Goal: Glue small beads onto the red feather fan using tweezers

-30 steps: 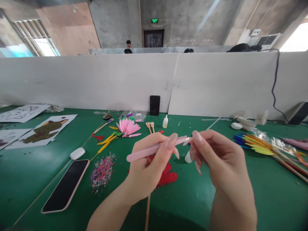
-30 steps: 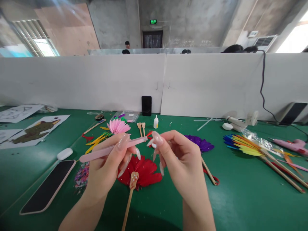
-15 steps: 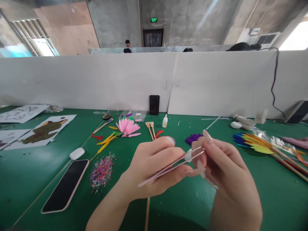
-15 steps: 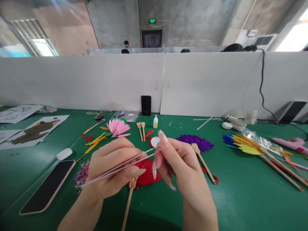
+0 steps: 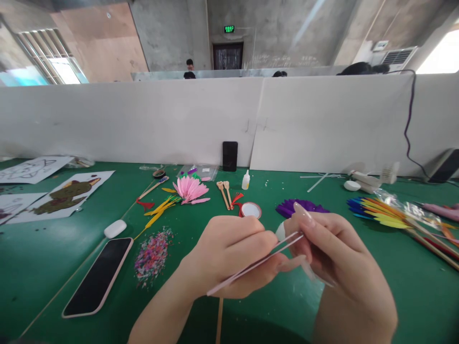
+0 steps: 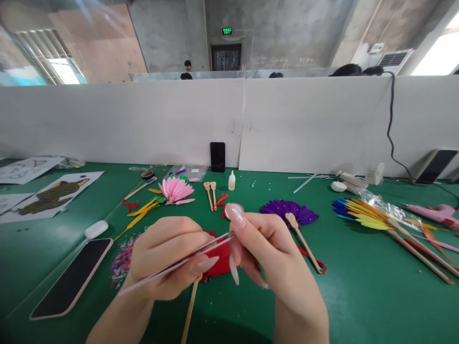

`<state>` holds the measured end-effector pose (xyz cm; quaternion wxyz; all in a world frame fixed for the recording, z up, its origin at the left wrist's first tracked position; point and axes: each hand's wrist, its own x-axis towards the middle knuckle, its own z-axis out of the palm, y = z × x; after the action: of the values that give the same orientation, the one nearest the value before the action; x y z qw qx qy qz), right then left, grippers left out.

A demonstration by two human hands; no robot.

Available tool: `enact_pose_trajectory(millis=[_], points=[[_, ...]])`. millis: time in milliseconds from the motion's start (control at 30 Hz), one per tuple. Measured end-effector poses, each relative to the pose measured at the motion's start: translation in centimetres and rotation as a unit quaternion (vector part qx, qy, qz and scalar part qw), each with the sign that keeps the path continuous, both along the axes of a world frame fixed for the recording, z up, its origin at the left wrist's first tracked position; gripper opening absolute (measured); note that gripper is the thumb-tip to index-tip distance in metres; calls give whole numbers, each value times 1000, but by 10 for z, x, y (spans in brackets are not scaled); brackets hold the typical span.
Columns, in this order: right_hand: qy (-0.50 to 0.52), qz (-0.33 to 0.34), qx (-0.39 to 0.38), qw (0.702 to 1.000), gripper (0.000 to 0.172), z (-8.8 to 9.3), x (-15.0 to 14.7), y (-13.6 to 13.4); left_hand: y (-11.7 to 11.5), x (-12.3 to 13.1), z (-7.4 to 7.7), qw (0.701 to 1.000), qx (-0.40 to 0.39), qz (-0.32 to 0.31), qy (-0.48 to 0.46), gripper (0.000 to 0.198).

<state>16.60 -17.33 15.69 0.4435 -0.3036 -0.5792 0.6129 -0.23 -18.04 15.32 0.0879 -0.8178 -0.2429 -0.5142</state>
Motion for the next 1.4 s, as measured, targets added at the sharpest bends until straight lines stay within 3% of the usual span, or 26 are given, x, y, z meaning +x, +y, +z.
enact_pose_trajectory(millis=[200, 467, 733, 1033, 1400], points=[[47, -20, -5, 999, 42, -2, 3, -7, -1, 2, -2, 998, 26, -10, -49, 16], [-12, -69, 60, 996, 27, 10, 5, -11, -2, -1, 3, 999, 42, -7, 11, 16], [-49, -99, 60, 992, 32, 12, 4, -9, 0, 0, 7, 999, 18, 17, 25, 14], [-45, -84, 47, 994, 29, 15, 2, -8, -3, -3, 7, 999, 22, 27, 39, 11], [-1, -12, -51, 999, 31, 3, -1, 14, 3, -11, 5, 999, 5, 21, 43, 12]])
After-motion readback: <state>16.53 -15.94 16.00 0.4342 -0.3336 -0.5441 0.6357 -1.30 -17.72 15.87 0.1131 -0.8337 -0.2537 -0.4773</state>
